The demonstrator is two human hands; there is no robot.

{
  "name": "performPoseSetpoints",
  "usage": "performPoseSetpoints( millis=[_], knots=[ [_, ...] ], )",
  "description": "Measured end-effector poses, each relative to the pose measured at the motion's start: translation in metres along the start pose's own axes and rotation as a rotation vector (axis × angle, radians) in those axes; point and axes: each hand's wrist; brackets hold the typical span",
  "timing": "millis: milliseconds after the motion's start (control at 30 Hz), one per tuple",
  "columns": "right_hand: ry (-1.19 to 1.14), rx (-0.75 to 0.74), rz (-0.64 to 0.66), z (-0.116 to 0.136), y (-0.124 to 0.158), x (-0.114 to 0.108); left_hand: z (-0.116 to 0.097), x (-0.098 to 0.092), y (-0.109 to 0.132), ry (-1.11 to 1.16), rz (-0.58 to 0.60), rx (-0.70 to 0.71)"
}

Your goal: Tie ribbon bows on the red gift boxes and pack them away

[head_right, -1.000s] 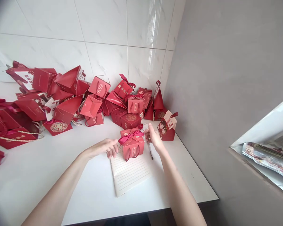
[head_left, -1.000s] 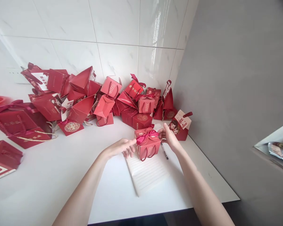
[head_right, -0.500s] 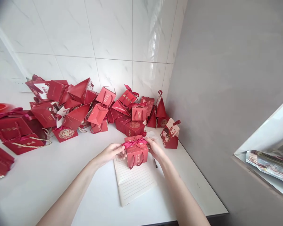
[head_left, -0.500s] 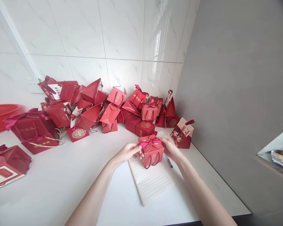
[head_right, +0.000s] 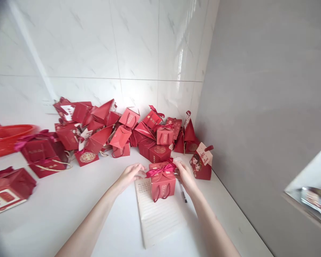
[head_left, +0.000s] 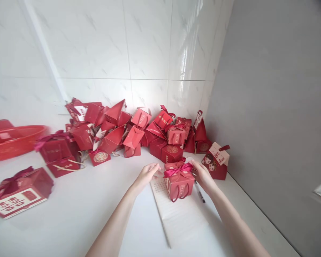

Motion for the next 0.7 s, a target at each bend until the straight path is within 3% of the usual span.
performPoseSetpoints(
  millis=[100,167,200,233,333,467,567,700],
  knots=[
    [0.011,-0.009,-0.084,-0.006,-0.004,-0.002,-0.01,-0.04,0.015,-0.276,-0.644,0.297],
    [0.056,-0.023,-0.098,-0.009,-0.008,-0.003,-0.016,-0.076,0.029,-0.525,-1.081,0.399],
    [0.085,-0.029,-0.101,-0.011,-0.01,-0.002,-0.02,-0.094,0.035,-0.654,-1.214,0.368],
    [0.115,-0.035,-0.103,-0.013,-0.011,-0.001,-0.023,-0.11,0.039,-0.775,-1.266,0.302],
    [0.194,-0.072,-0.097,-0.016,-0.011,0.001,-0.035,-0.138,0.031,-1.106,-1.11,0.128],
    [0.264,-0.135,-0.072,-0.018,-0.009,0.003,-0.047,-0.142,-0.006,-1.374,-0.872,0.011],
    [0.317,-0.174,-0.081,-0.015,-0.007,0.004,-0.052,-0.144,-0.023,-1.424,-0.856,-0.088],
    [0.385,-0.21,-0.087,-0.011,-0.005,0.007,-0.06,-0.156,-0.014,-1.341,-0.904,0.039]
  ],
)
Point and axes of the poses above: each hand's wrist, its own y-axis away from the middle knuckle, its own x-axis out of the palm, z = x × y, and after that the axes turned 3 degrees about z, right-handed
